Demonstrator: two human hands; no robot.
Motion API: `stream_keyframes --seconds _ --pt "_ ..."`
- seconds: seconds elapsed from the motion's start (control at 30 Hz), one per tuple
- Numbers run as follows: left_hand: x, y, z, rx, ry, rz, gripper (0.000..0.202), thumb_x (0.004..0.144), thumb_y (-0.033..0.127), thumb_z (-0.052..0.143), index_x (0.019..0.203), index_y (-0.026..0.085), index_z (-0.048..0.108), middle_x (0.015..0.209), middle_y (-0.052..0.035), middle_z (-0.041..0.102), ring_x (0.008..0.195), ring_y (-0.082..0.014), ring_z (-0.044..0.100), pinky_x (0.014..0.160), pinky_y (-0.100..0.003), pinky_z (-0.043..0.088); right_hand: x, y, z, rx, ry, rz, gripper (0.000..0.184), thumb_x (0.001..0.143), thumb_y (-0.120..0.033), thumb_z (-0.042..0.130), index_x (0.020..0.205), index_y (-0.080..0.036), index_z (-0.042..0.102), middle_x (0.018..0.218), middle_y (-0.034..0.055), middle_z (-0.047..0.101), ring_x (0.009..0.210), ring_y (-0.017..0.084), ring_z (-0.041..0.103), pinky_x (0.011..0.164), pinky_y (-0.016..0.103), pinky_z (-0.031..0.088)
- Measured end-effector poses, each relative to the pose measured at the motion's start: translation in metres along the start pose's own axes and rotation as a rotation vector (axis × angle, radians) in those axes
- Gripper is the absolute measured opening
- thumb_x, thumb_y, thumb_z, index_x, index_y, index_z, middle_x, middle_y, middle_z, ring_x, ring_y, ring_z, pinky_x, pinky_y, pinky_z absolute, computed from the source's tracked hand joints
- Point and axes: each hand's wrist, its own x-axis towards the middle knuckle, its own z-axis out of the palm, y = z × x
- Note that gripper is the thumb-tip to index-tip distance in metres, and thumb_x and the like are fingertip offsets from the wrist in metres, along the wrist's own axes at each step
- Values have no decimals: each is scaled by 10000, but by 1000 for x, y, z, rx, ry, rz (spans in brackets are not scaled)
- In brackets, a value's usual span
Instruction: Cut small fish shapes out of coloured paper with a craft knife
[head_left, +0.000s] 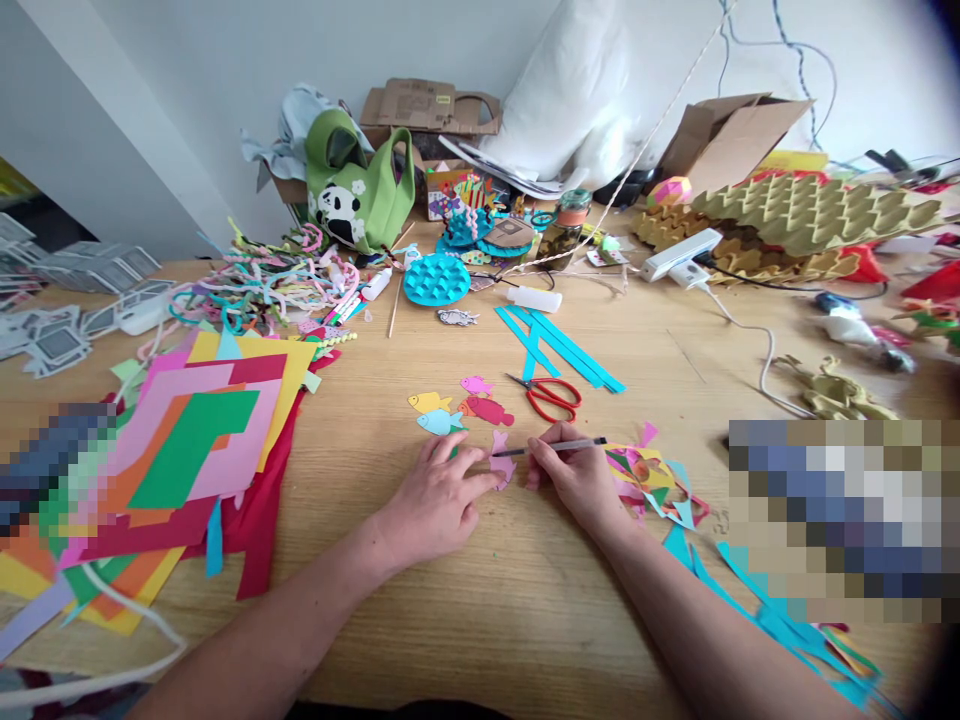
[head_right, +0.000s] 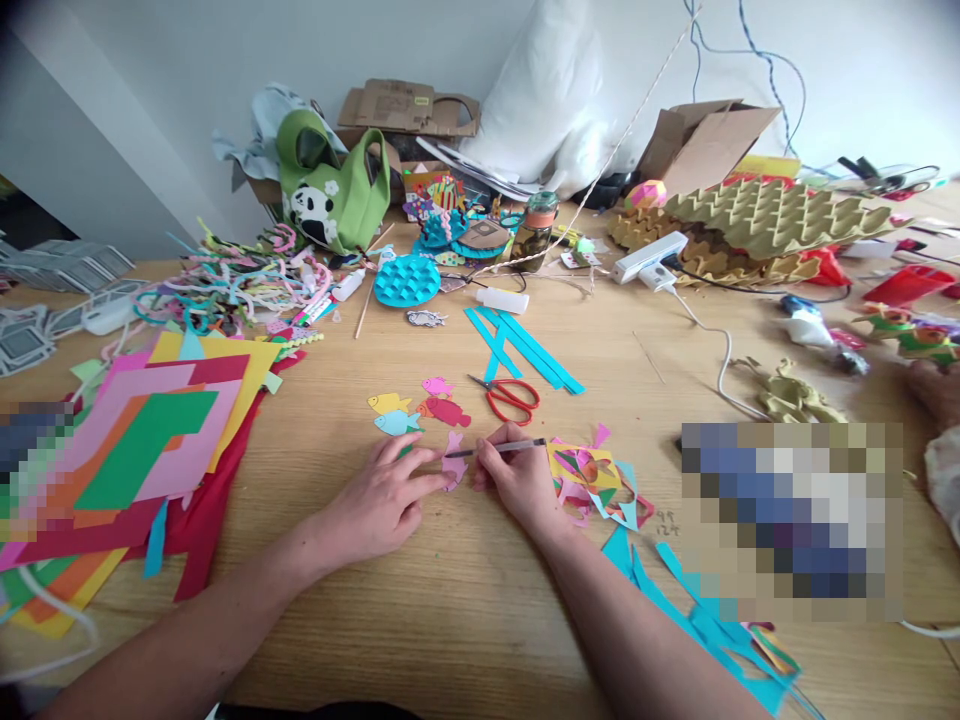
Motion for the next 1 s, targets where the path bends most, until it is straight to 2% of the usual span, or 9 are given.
stream_keyframes --seconds 0.67,1.0 --pt "0 0 -1 -6 -11 -2 484 785 76 570 1221 283 618 1272 -38 544 1300 -279 347 1119 -488 309 0 1 -1 11 -3 8 393 764 -529 719 689 -219 492 484 -31 596 402 131 556 431 231 418" --pt "0 0 0 -2 5 1 492 782 73 563 1221 286 620 1260 -39 552 1296 -293 358 1104 -517 326 1 2 -1 -1 -1 24 408 751 -552 719 692 -217 493 488 -30 600 405 131 563 434 229 427"
